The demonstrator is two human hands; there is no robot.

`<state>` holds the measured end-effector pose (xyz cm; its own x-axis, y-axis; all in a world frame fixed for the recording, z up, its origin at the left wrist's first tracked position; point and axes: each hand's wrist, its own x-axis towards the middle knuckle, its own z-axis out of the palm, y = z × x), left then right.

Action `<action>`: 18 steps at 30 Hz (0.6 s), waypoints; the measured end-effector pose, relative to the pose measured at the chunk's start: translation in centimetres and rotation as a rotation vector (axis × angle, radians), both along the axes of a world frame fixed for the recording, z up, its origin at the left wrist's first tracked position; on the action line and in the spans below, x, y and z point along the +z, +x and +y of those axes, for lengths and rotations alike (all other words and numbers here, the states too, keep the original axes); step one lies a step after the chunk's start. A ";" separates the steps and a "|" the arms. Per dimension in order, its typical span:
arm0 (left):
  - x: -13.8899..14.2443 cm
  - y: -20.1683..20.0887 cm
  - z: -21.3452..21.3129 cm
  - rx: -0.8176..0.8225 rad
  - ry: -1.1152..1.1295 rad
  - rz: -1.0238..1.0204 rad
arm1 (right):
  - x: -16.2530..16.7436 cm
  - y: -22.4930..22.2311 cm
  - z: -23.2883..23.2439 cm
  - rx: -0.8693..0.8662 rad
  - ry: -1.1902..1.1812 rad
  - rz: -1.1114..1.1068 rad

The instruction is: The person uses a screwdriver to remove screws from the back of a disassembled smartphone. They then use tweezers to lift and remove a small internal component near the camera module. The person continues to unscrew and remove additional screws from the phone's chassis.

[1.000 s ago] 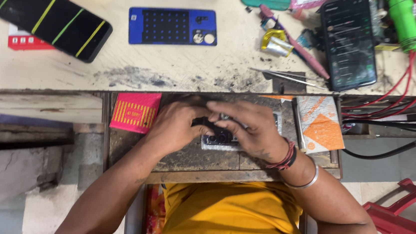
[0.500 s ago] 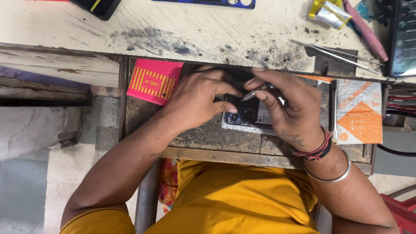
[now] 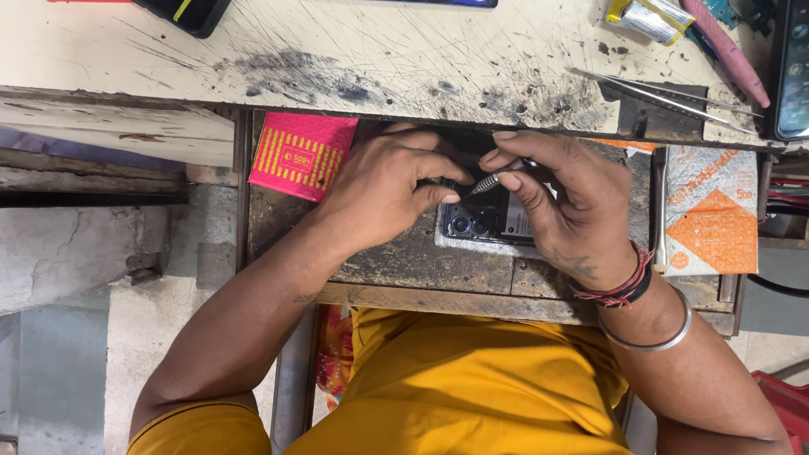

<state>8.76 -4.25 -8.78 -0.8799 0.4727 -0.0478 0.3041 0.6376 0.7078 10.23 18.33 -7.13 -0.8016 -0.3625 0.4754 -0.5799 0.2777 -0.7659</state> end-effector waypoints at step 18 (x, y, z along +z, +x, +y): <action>-0.2 0.0 -0.4 0.003 0.026 0.043 | -0.1 0.1 0.2 0.015 -0.025 -0.028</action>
<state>8.77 -4.64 -8.93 -0.8822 0.4708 0.0024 0.3330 0.6203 0.7101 10.38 18.54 -7.27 -0.8092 -0.3628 0.4622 -0.5622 0.2496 -0.7884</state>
